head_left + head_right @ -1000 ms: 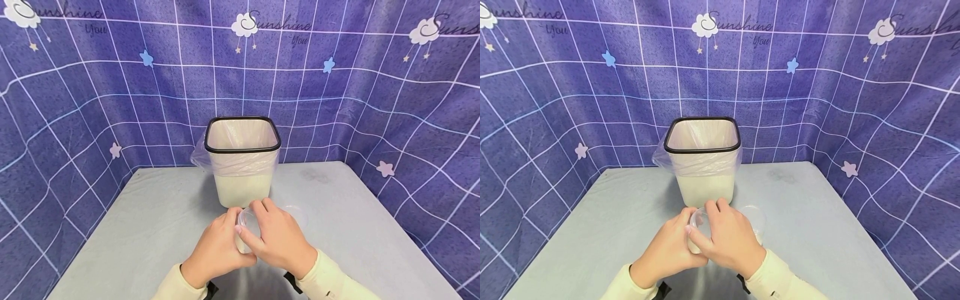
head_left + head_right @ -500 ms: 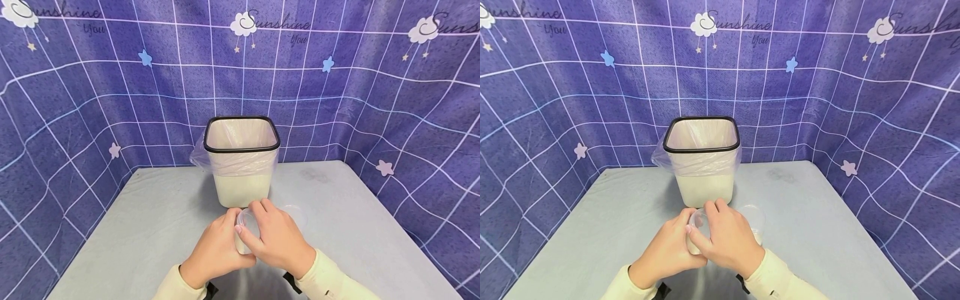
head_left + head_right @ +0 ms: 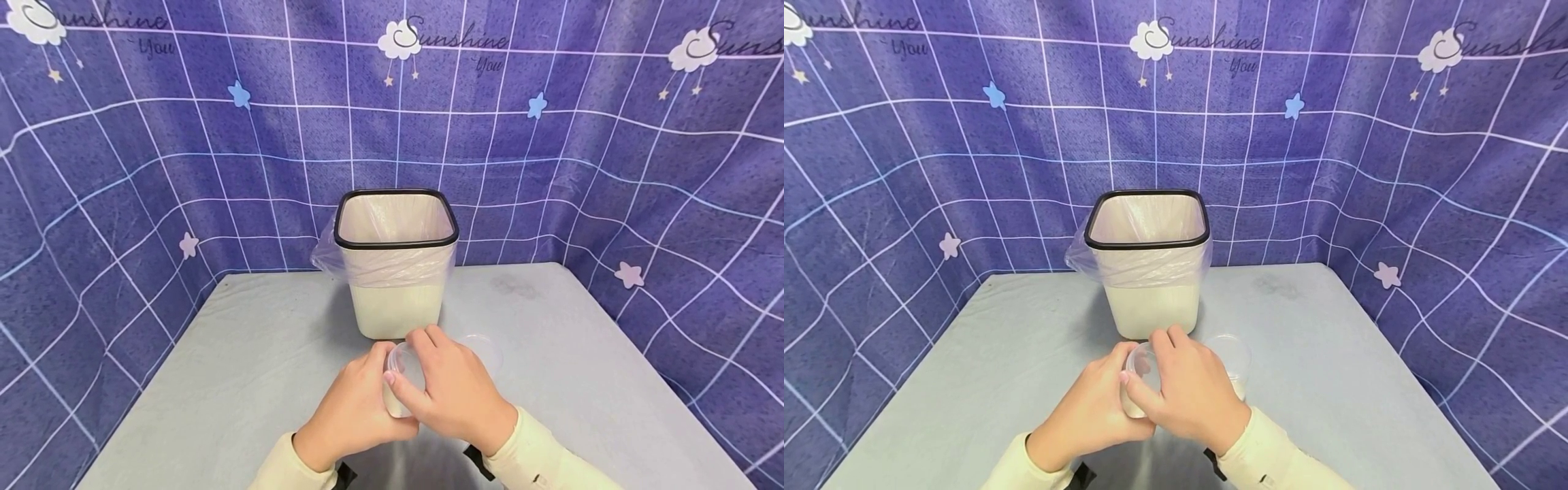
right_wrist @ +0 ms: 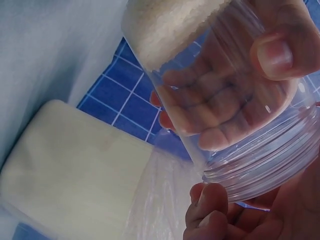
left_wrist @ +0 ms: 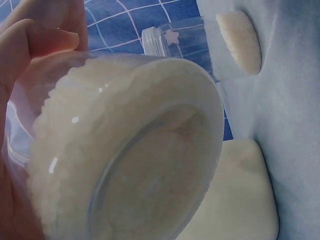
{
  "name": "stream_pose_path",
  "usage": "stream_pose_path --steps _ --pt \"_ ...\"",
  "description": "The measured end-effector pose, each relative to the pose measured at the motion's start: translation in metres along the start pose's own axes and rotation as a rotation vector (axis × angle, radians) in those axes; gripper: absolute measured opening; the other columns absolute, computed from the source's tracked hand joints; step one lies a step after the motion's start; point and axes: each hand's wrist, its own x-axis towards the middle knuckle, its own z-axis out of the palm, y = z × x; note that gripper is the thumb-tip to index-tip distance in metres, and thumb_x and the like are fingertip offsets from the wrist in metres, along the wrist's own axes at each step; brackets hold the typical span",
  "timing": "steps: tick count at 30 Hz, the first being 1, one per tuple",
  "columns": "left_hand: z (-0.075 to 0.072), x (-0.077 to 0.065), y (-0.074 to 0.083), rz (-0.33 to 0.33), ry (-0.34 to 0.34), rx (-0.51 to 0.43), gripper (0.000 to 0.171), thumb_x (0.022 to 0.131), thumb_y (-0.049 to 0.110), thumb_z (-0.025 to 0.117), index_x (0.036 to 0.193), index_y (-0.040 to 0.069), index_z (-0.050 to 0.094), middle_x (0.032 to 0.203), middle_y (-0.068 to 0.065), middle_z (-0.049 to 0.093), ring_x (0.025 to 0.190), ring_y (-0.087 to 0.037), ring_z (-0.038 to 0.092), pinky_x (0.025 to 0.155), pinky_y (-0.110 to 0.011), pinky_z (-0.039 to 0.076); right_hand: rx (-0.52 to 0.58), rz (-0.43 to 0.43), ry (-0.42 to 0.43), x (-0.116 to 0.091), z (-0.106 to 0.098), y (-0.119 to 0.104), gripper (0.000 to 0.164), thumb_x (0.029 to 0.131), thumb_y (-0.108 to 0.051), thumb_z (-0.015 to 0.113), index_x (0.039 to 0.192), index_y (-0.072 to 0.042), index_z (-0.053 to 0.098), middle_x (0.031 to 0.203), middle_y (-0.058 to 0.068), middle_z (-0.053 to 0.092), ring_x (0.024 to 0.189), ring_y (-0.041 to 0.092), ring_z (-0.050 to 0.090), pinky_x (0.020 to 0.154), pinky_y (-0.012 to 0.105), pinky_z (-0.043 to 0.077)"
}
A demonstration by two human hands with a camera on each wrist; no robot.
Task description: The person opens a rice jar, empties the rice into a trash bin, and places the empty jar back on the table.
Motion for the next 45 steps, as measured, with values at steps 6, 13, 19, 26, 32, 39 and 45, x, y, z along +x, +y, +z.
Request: stream_pose_path --steps 6,13,19,26,32,39,45 --pt "-0.0009 0.0004 0.001 -0.003 -0.017 -0.005 0.082 0.052 0.037 0.091 0.124 0.016 0.057 0.1 0.014 0.065 0.082 -0.001 0.061 0.075 -0.023 0.054 -0.001 -0.007 0.001 -0.0008 -0.0005 0.0007 0.032 0.089 -0.048 0.068 0.101 -0.018 0.064 0.085 -0.009 0.051 0.062 0.006 0.044 0.056 0.022 0.041" --pt "-0.003 0.0007 0.0031 0.009 -0.032 -0.021 0.082 0.053 0.036 0.091 0.124 0.016 0.057 0.101 0.01 0.068 0.085 -0.001 0.062 0.077 -0.023 0.055 0.004 -0.017 0.007 -0.0017 -0.0007 0.0008 0.031 0.089 -0.048 0.067 0.101 -0.02 0.063 0.085 -0.01 0.051 0.063 0.005 0.045 0.056 0.021 0.041" --pt "-0.0048 0.0009 0.0041 0.021 -0.04 -0.052 0.08 0.054 0.034 0.091 0.124 0.016 0.058 0.102 0.007 0.07 0.086 -0.002 0.062 0.078 -0.023 0.055 -0.008 -0.032 0.022 -0.0017 -0.0016 0.0013 0.031 0.088 -0.049 0.066 0.1 -0.02 0.064 0.085 -0.01 0.053 0.064 0.006 0.047 0.056 0.021 0.042" --pt "-0.0062 0.0013 0.0033 0.015 -0.071 -0.136 0.077 0.057 0.031 0.092 0.124 0.017 0.057 0.102 0.008 0.07 0.087 -0.001 0.062 0.079 -0.023 0.055 0.012 -0.057 0.03 -0.0014 -0.0038 0.0008 0.031 0.087 -0.047 0.068 0.099 -0.019 0.063 0.083 -0.01 0.051 0.063 0.004 0.045 0.055 0.019 0.039" --pt "-0.0075 0.0014 0.0025 0.006 -0.101 -0.207 0.076 0.057 0.027 0.092 0.124 0.017 0.057 0.098 0.015 0.066 0.085 0.0 0.062 0.077 -0.022 0.055 0.025 -0.068 0.02 -0.0021 -0.0051 0.0005 0.032 0.088 -0.049 0.066 0.101 -0.02 0.064 0.084 -0.007 0.055 0.064 0.004 0.046 0.056 0.02 0.04" --pt "-0.0088 0.0014 0.002 -0.003 -0.13 -0.24 0.077 0.058 0.025 0.092 0.126 0.016 0.056 0.099 0.017 0.064 0.086 0.0 0.063 0.077 -0.022 0.055 0.033 -0.085 0.029 -0.0018 -0.0058 0.0006 0.032 0.088 -0.048 0.067 0.101 -0.019 0.065 0.086 -0.007 0.056 0.064 0.004 0.047 0.056 0.02 0.041" --pt "-0.0095 0.0011 0.0006 -0.002 -0.156 -0.259 0.076 0.059 0.023 0.092 0.126 0.018 0.056 0.099 0.018 0.063 0.087 -0.001 0.063 0.078 -0.023 0.055 0.047 -0.113 0.046 -0.0014 -0.0056 0.0014 0.03 0.088 -0.047 0.068 0.1 -0.02 0.064 0.086 -0.011 0.052 0.064 0.005 0.048 0.056 0.02 0.042"
